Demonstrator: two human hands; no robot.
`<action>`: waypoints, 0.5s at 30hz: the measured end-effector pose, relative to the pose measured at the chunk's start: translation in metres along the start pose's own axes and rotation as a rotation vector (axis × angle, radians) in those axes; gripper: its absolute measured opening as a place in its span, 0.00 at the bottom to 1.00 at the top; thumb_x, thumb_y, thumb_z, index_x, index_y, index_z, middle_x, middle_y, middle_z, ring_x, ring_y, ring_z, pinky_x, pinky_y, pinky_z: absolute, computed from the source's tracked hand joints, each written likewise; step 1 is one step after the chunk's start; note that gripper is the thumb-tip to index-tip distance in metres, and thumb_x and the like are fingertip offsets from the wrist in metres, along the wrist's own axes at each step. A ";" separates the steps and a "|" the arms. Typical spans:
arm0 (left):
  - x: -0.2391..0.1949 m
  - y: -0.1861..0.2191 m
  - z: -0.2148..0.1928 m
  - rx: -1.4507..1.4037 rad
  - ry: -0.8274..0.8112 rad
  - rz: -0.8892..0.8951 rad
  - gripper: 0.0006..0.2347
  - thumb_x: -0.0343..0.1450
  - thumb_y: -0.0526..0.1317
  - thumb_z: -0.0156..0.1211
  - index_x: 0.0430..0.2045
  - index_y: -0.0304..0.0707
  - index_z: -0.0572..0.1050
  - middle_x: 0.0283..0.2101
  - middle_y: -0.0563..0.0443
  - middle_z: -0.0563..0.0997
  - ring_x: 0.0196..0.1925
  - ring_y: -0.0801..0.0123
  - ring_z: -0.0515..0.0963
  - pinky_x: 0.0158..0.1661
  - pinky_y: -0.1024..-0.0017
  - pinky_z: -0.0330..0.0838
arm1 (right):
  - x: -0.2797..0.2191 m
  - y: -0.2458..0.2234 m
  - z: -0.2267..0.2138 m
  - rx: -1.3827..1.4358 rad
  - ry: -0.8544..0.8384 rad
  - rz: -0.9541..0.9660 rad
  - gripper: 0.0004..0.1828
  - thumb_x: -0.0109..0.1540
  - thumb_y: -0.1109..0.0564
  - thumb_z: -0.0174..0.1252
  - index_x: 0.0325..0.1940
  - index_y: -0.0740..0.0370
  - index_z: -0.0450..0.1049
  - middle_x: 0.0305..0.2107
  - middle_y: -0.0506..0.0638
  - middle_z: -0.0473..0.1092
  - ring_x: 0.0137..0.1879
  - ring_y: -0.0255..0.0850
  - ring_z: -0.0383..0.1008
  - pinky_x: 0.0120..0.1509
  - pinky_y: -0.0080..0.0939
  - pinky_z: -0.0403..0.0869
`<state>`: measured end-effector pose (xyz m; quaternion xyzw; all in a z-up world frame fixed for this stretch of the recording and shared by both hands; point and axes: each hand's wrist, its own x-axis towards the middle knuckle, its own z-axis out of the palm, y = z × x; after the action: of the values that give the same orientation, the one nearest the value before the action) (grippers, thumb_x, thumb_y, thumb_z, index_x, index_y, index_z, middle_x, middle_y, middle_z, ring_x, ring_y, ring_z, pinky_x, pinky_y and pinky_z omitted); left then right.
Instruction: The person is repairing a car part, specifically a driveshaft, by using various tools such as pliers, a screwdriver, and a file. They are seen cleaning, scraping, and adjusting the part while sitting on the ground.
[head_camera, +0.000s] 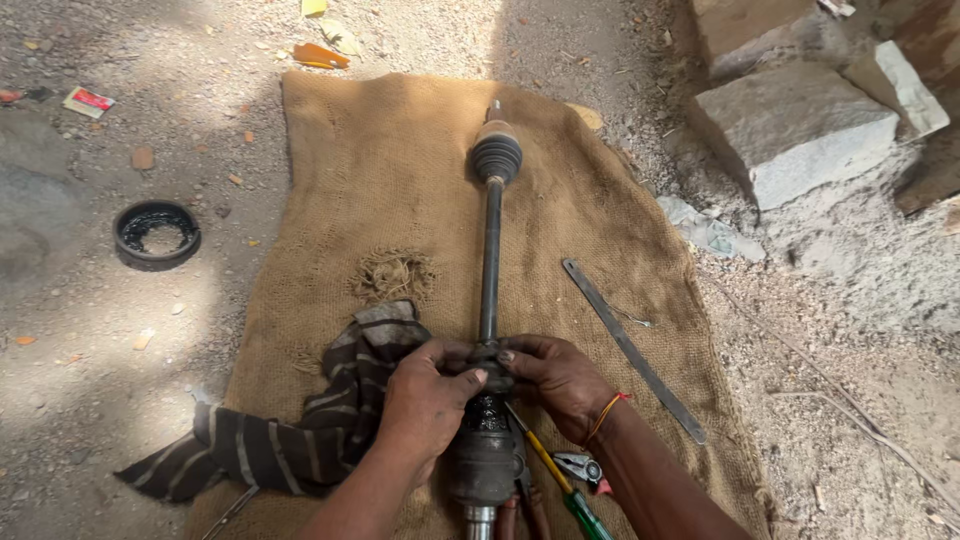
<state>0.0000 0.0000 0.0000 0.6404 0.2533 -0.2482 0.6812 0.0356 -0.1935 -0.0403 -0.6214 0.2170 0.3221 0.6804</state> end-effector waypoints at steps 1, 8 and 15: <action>-0.004 0.001 0.003 0.013 -0.002 -0.017 0.13 0.67 0.34 0.66 0.45 0.31 0.77 0.38 0.44 0.84 0.40 0.64 0.83 0.44 0.65 0.79 | -0.002 0.002 -0.001 0.013 -0.017 -0.004 0.23 0.63 0.58 0.60 0.60 0.72 0.71 0.43 0.55 0.78 0.45 0.40 0.78 0.50 0.38 0.78; -0.007 -0.007 0.020 0.223 0.140 0.213 0.24 0.63 0.34 0.71 0.55 0.36 0.72 0.48 0.46 0.78 0.49 0.65 0.79 0.51 0.68 0.74 | -0.008 0.004 -0.003 0.056 -0.041 -0.036 0.26 0.65 0.59 0.49 0.68 0.67 0.65 0.52 0.57 0.76 0.55 0.43 0.77 0.61 0.42 0.76; 0.008 -0.011 0.009 -0.140 -0.169 -0.091 0.17 0.68 0.35 0.65 0.51 0.30 0.75 0.44 0.42 0.84 0.44 0.61 0.81 0.47 0.63 0.76 | -0.011 0.005 -0.003 0.161 -0.066 -0.035 0.28 0.62 0.57 0.50 0.67 0.66 0.66 0.51 0.57 0.76 0.55 0.45 0.76 0.62 0.45 0.74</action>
<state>-0.0009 -0.0097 -0.0136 0.5560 0.2406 -0.3139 0.7311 0.0248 -0.1983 -0.0360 -0.5573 0.2086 0.3119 0.7407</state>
